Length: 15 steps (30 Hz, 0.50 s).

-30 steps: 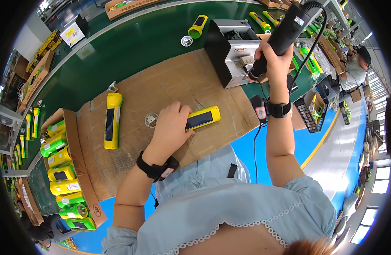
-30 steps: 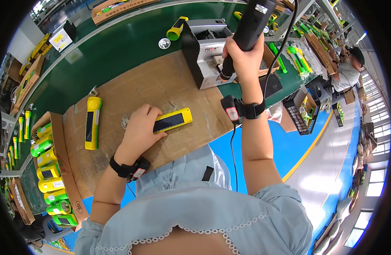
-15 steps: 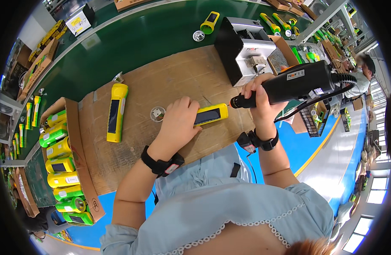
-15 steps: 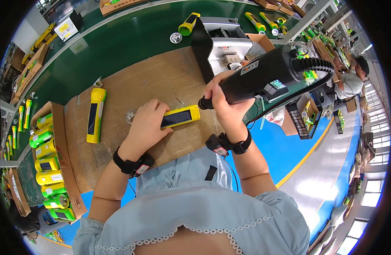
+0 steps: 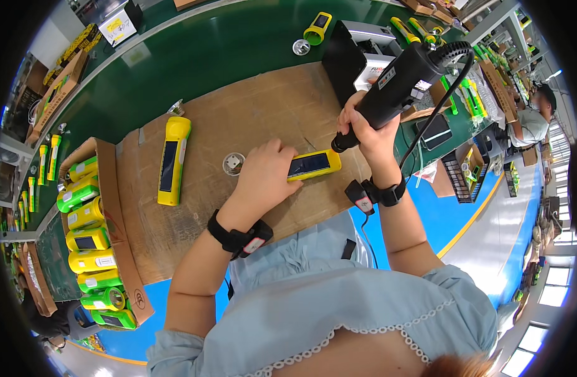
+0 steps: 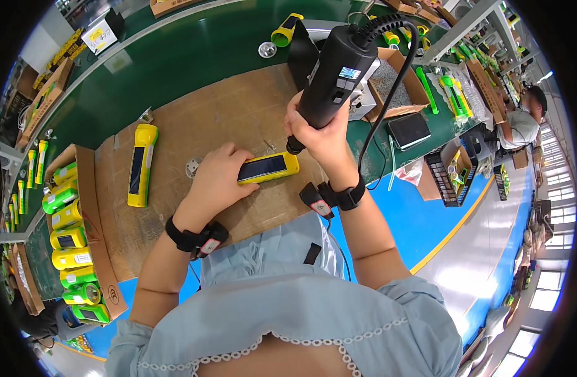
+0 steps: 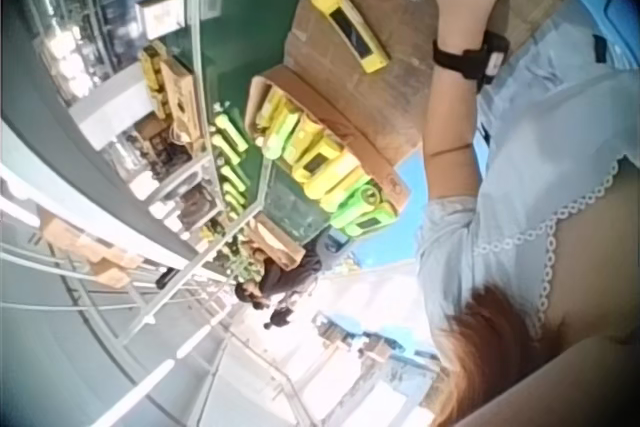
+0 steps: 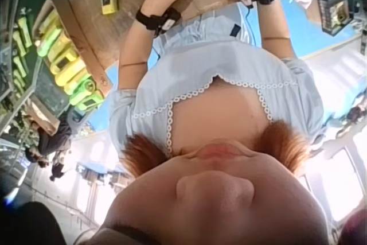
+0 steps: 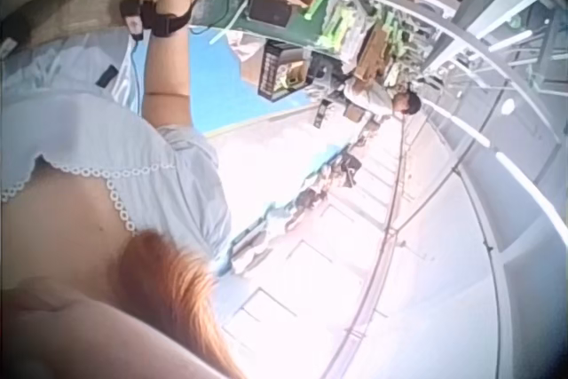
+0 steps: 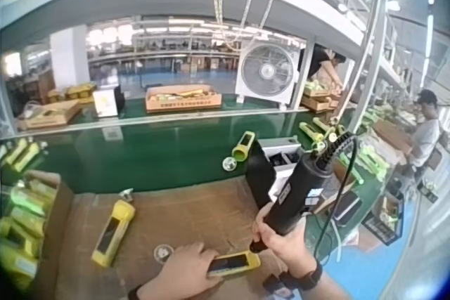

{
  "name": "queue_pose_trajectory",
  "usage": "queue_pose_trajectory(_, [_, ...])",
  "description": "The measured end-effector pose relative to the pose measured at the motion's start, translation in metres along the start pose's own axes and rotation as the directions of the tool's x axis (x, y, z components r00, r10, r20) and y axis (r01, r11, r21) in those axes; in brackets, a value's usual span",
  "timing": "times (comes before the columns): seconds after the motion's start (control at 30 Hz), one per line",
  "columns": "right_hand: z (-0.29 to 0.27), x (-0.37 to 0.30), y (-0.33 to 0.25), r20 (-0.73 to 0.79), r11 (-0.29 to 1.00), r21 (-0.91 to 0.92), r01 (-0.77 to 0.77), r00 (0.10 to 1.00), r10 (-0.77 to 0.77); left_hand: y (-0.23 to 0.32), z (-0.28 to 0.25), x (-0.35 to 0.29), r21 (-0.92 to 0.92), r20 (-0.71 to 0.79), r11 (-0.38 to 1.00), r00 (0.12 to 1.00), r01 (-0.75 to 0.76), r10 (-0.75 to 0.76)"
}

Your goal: Assembling components of solar-powered flashlights using an electric screwdriver.

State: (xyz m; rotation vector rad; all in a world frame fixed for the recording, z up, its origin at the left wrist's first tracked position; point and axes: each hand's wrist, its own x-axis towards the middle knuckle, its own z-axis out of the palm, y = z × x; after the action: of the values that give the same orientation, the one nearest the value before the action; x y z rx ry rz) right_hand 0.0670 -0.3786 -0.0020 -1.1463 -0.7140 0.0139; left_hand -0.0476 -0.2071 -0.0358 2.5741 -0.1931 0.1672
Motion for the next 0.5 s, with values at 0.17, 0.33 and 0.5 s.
queue_pose_trajectory(0.17, [-0.002,-0.002,0.001,0.020,0.997,-0.081,-0.003,1.000,0.004,0.000,0.000,0.001,0.006,0.016,1.000,1.000,0.010,-0.010])
queue_pose_trajectory(0.33, [0.001,-0.012,-0.003,-0.057,0.984,-0.143,0.110,0.991,-0.119,0.002,-0.003,0.000,-0.006,0.032,1.000,0.999,0.012,-0.012])
queue_pose_trajectory(0.5, [-0.030,0.013,-0.045,-0.358,0.852,-0.375,0.366,0.790,-0.497,0.014,-0.013,-0.008,0.133,-0.099,0.990,0.994,0.056,-0.043])
